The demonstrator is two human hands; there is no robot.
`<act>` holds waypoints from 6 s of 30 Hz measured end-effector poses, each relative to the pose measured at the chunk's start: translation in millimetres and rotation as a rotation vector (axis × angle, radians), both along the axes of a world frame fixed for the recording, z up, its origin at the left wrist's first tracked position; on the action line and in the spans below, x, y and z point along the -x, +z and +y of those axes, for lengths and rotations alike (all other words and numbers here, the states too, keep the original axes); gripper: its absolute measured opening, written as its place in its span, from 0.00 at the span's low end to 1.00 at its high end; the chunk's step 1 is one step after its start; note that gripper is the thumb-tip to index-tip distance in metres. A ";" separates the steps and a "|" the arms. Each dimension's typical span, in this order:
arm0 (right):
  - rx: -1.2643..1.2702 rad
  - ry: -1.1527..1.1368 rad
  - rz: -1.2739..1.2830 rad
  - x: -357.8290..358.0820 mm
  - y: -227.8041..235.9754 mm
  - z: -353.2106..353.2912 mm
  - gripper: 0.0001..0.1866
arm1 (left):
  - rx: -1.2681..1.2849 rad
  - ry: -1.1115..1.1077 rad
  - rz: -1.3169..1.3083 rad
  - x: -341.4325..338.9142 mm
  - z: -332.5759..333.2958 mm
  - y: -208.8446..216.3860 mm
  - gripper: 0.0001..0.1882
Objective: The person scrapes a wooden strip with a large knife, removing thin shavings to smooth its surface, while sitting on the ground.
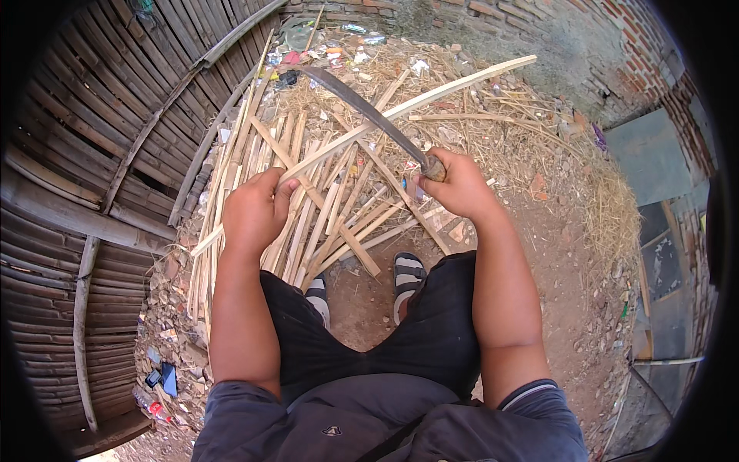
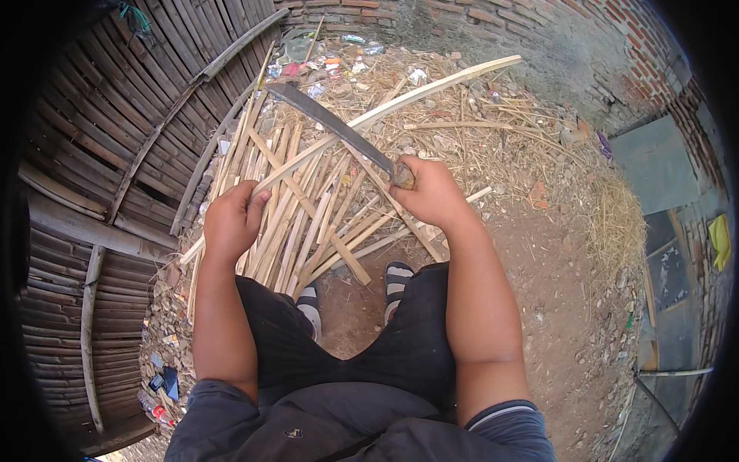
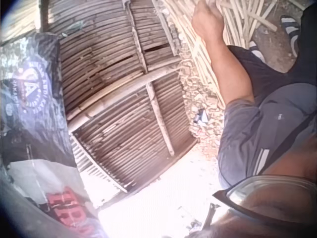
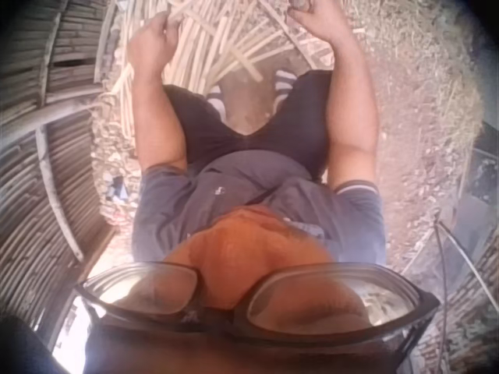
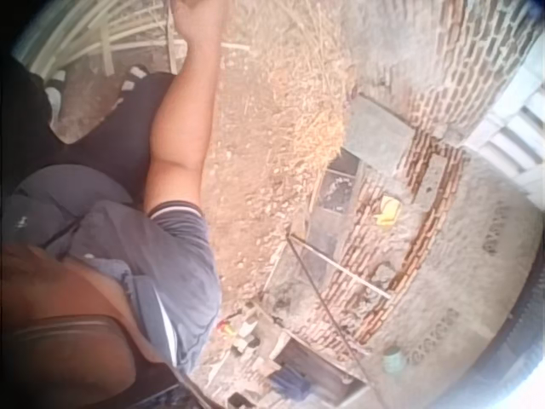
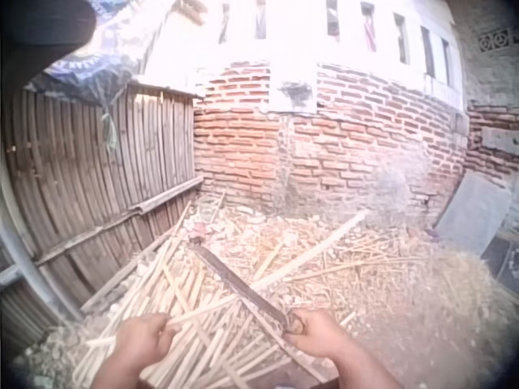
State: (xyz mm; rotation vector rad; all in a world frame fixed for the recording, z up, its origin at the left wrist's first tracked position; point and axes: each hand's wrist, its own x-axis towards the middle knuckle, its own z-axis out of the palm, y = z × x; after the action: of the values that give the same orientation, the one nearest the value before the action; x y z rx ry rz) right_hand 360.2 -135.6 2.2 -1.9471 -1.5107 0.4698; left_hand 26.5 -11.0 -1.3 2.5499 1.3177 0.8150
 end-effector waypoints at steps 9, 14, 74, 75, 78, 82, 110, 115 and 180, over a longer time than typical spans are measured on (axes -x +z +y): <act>-0.075 -0.210 0.215 -42.8 -11.6 -2.3 0.18 | -0.033 0.006 -0.036 4.3 3.7 -1.4 0.15; -0.004 0.057 -0.034 1.6 9.6 -6.4 0.17 | -0.001 -0.035 -0.072 5.8 2.6 -3.0 0.16; -0.183 0.009 -0.144 -9.0 7.9 -9.9 0.18 | 0.160 -0.040 -0.190 13.0 6.0 2.3 0.16; -0.167 -0.044 -0.089 -12.5 8.4 -9.9 0.18 | 0.142 -0.061 -0.201 12.1 6.8 1.3 0.15; -0.191 -0.274 0.027 -35.1 6.4 -11.6 0.19 | 0.110 -0.089 -0.212 11.1 9.7 -1.6 0.13; -0.362 -0.589 0.135 -61.0 -9.9 -7.1 0.17 | 0.146 -0.055 -0.189 10.9 5.7 -1.9 0.15; -0.445 -0.492 0.519 -46.7 -21.0 9.3 0.12 | 0.190 0.570 0.192 305.3 126.2 -93.1 0.30; -0.411 -0.445 0.498 -30.7 -18.7 16.5 0.11 | -0.137 0.448 0.192 313.5 201.9 -46.6 0.31; -0.317 -0.370 0.635 -41.1 -11.5 -0.7 0.12 | 0.897 0.709 0.509 -76.9 -63.6 -318.2 0.31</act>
State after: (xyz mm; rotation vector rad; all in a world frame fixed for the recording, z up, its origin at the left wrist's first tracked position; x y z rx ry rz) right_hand 401.3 -136.3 -9.3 -1.5689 -0.7516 0.5724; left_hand 103.5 -74.6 -319.5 1.5881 2.1293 -0.3887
